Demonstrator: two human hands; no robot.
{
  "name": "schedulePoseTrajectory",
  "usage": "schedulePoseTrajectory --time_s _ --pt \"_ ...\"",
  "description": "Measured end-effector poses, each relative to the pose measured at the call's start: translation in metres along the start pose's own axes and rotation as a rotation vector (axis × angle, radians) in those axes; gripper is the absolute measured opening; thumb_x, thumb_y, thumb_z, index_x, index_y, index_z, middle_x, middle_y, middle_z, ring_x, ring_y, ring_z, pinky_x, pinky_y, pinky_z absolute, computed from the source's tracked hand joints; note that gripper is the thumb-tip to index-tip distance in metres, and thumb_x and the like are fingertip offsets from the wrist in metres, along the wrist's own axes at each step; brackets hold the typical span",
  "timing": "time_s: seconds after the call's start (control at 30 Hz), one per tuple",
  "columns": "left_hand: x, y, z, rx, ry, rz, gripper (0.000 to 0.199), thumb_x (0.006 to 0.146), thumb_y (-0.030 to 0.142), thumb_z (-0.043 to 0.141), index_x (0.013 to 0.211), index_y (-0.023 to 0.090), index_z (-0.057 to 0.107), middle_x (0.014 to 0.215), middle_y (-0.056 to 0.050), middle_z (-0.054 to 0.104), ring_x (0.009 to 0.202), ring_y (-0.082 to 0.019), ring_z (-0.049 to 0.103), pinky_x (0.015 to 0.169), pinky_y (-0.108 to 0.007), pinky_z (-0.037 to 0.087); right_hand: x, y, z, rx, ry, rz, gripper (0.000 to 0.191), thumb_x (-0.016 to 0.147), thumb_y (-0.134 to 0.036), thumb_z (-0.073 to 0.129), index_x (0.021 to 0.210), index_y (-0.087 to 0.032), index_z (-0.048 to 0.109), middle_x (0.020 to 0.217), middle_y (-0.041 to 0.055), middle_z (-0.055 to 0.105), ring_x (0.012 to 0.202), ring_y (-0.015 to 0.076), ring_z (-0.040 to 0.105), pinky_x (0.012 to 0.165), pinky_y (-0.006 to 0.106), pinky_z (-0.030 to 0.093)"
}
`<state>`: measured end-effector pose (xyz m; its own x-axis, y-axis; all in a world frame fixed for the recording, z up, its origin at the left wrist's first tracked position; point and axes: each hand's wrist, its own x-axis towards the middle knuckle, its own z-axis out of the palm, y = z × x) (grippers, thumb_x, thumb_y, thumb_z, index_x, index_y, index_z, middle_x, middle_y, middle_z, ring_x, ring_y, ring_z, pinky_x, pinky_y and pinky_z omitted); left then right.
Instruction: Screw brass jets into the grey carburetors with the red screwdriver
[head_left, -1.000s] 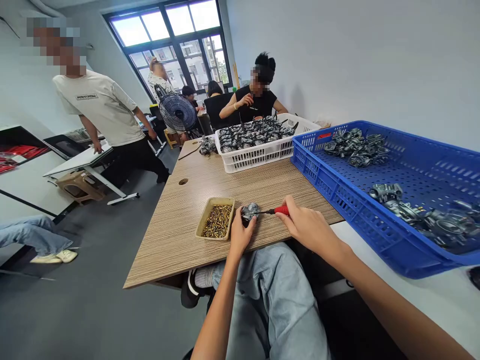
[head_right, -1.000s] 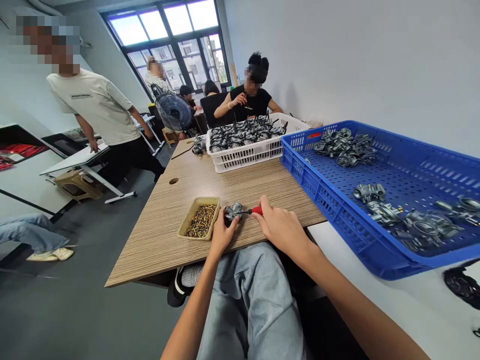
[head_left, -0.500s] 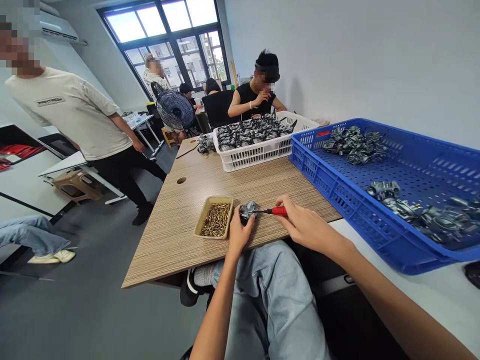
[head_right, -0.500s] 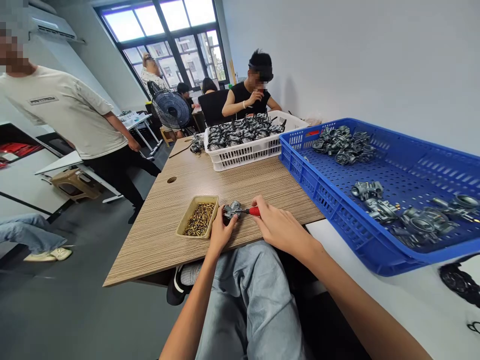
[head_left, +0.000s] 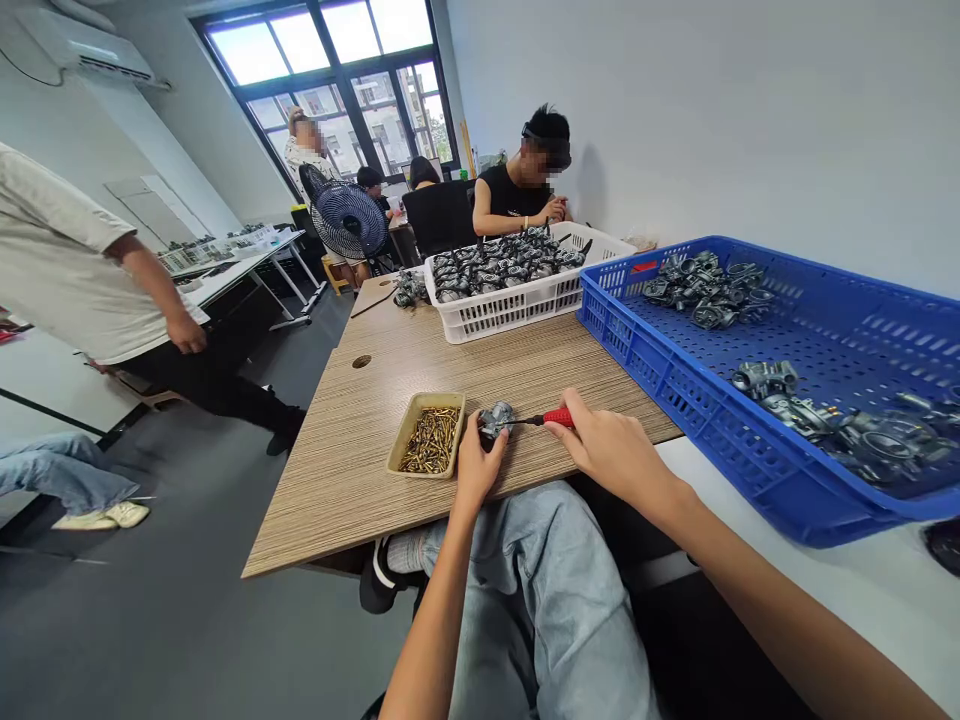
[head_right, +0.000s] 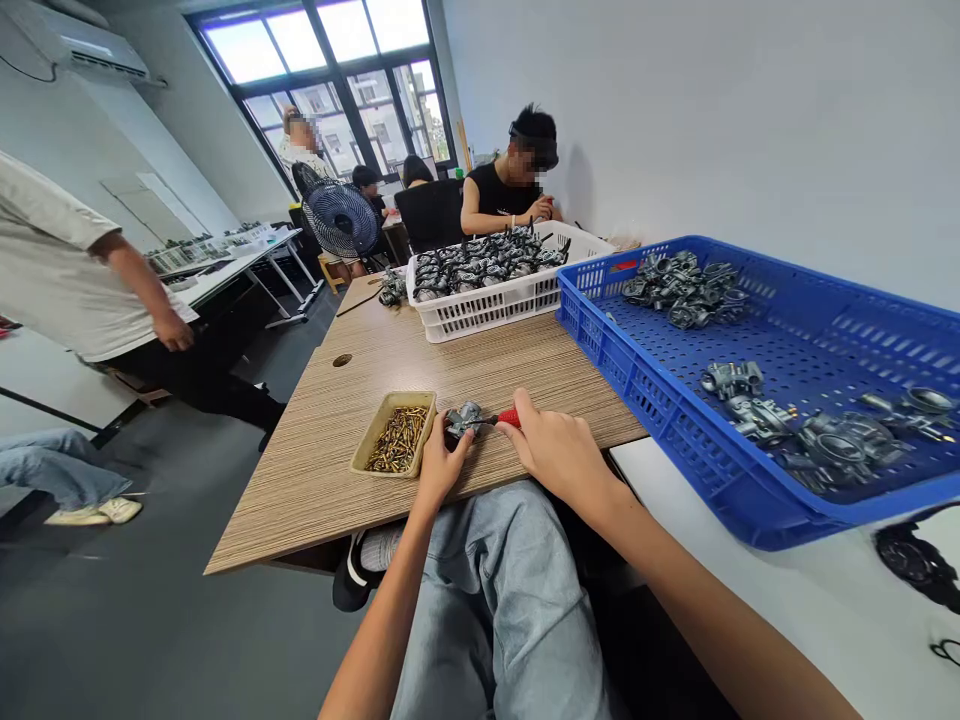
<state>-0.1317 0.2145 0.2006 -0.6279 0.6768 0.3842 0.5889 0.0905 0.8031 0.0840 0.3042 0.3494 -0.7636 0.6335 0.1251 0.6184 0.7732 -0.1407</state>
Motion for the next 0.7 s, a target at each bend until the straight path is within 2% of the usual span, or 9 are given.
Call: schedulePoseTrajectory --time_s 0.13,0.3,0.43,0.57,0.7 --pt "0.000 0.000 0.000 0.000 -0.002 -0.003 0.051 0.097 0.043 0.069 0.140 0.020 0.054 0.132 -0.013 0.070 0.121 -0.027 0.066 0.109 -0.041 0.049 0.001 -0.003 0.002 -0.033 0.025 0.023 0.037 0.113 -0.054 0.035 0.119 -0.020 0.051 0.086 0.0112 0.079 0.085 0.0317 0.079 0.063 0.030 0.039" --pt "0.000 0.001 0.000 -0.002 0.001 -0.003 0.052 0.097 0.044 0.068 0.140 0.020 0.054 0.131 -0.013 0.069 0.122 -0.027 0.066 0.109 -0.041 0.049 0.001 0.000 0.001 0.006 0.012 0.028 0.034 0.113 -0.052 0.038 0.117 -0.020 0.051 0.085 0.0107 0.078 0.085 0.0320 0.079 0.064 0.031 0.038" --pt "0.000 0.000 0.000 -0.001 0.000 -0.006 0.052 0.097 0.044 0.068 0.141 0.021 0.054 0.131 -0.013 0.069 0.122 -0.027 0.066 0.109 -0.041 0.049 0.000 0.010 0.001 0.192 0.013 -0.094 0.024 0.111 -0.042 0.047 0.125 -0.023 0.046 0.100 0.0070 0.079 0.092 0.0286 0.078 0.068 0.030 0.040" --pt "0.000 -0.001 0.000 0.002 -0.005 -0.005 0.052 0.097 0.045 0.068 0.141 0.020 0.053 0.129 -0.013 0.070 0.121 -0.027 0.066 0.109 -0.041 0.049 -0.002 0.014 0.003 0.333 0.008 -0.200 0.016 0.111 -0.030 0.046 0.125 -0.025 0.043 0.115 0.0063 0.077 0.098 0.0250 0.077 0.072 0.029 0.041" --pt "0.000 -0.002 0.000 0.007 -0.007 -0.013 0.053 0.097 0.044 0.068 0.141 0.019 0.053 0.130 -0.013 0.070 0.121 -0.027 0.066 0.108 -0.041 0.049 -0.002 0.006 0.002 0.217 0.012 -0.126 0.016 0.112 -0.034 0.045 0.123 -0.023 0.044 0.103 0.0064 0.079 0.090 0.0265 0.078 0.067 0.030 0.038"
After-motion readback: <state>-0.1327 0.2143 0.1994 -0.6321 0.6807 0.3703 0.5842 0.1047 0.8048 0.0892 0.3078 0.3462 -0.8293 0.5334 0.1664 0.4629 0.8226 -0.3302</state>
